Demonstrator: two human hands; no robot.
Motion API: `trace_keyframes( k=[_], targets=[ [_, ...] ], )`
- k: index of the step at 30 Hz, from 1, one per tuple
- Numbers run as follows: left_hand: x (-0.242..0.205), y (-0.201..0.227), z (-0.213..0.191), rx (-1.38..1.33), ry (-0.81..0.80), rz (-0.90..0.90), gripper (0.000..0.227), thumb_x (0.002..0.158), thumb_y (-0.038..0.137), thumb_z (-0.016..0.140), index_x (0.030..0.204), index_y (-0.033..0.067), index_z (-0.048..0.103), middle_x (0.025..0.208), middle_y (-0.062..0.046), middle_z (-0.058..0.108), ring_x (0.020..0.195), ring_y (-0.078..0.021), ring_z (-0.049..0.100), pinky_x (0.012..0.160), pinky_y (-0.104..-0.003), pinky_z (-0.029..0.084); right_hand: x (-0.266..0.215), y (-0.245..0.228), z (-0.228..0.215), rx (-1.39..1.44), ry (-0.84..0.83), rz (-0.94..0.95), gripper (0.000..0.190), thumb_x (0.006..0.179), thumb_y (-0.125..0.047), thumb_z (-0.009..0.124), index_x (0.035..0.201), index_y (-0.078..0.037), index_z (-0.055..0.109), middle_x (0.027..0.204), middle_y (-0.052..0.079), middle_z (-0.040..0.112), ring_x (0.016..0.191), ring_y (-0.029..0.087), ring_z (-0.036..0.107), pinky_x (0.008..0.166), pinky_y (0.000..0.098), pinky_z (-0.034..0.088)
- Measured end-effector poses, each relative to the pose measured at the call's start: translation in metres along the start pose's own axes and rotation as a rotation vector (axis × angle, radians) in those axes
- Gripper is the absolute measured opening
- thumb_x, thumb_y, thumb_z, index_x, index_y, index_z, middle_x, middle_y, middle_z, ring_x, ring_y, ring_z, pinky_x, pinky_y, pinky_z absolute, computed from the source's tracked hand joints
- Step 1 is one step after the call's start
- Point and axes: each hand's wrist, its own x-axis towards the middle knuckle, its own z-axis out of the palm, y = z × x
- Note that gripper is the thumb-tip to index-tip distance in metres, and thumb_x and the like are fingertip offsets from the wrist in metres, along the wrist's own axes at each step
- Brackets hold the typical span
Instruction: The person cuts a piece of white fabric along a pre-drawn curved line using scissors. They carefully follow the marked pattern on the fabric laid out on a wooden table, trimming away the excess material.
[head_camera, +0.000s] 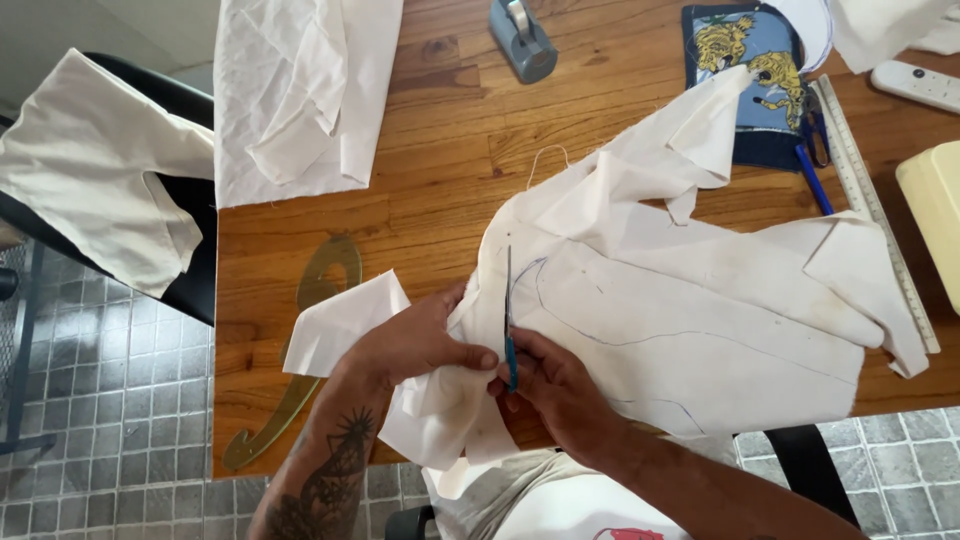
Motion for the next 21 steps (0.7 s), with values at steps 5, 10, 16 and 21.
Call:
trace_keyframes(
  k=[5,10,16,21],
  targets=[
    [0.003,0.031,-0.007,0.214,0.1,-0.026,0.097,0.078,0.038,0.092,0.165,0.0114,0.062,0.156,-0.006,0.076,0.138,-0.0203,0.074,0.119,-0.034,0.058,-0.006,0.004,-0.006,-0.028,0.009,0.023,0.045,0.107,-0.015,0.077,0.15,-0.004,0.073,0.099,0.011,0.08,0.08,0.019,0.068,0.075,0.0346,0.059],
    [0.04,0.035,-0.007,-0.187,0.086,0.026,0.072,0.081,0.011,0.093,0.15,0.0007,0.074,0.13,-0.02,0.088,0.102,-0.0309,0.085,0.083,-0.045,0.073,-0.006,0.011,-0.007,0.036,-0.045,-0.044,0.051,0.108,-0.023,0.077,0.153,0.0,0.069,0.095,0.013,0.075,0.078,0.02,0.063,0.075,0.0328,0.056],
    [0.051,0.033,-0.011,-0.09,0.091,0.044,0.061,0.083,0.018,0.095,0.139,-0.0011,0.083,0.122,-0.015,0.09,0.092,-0.0227,0.084,0.078,-0.038,0.071,-0.008,0.008,-0.001,0.011,0.006,-0.06,0.056,0.102,-0.021,0.083,0.153,0.0,0.072,0.096,0.015,0.079,0.081,0.02,0.066,0.076,0.0336,0.058],
    [0.054,0.024,-0.01,-0.116,0.15,0.046,0.035,0.091,0.016,0.095,0.122,0.0018,0.089,0.1,-0.01,0.09,0.075,-0.0182,0.08,0.066,-0.036,0.068,-0.002,-0.005,0.012,-0.016,0.023,-0.09,0.051,0.103,-0.027,0.08,0.146,-0.001,0.073,0.106,0.01,0.081,0.099,0.018,0.072,0.086,0.0349,0.061]
  ],
)
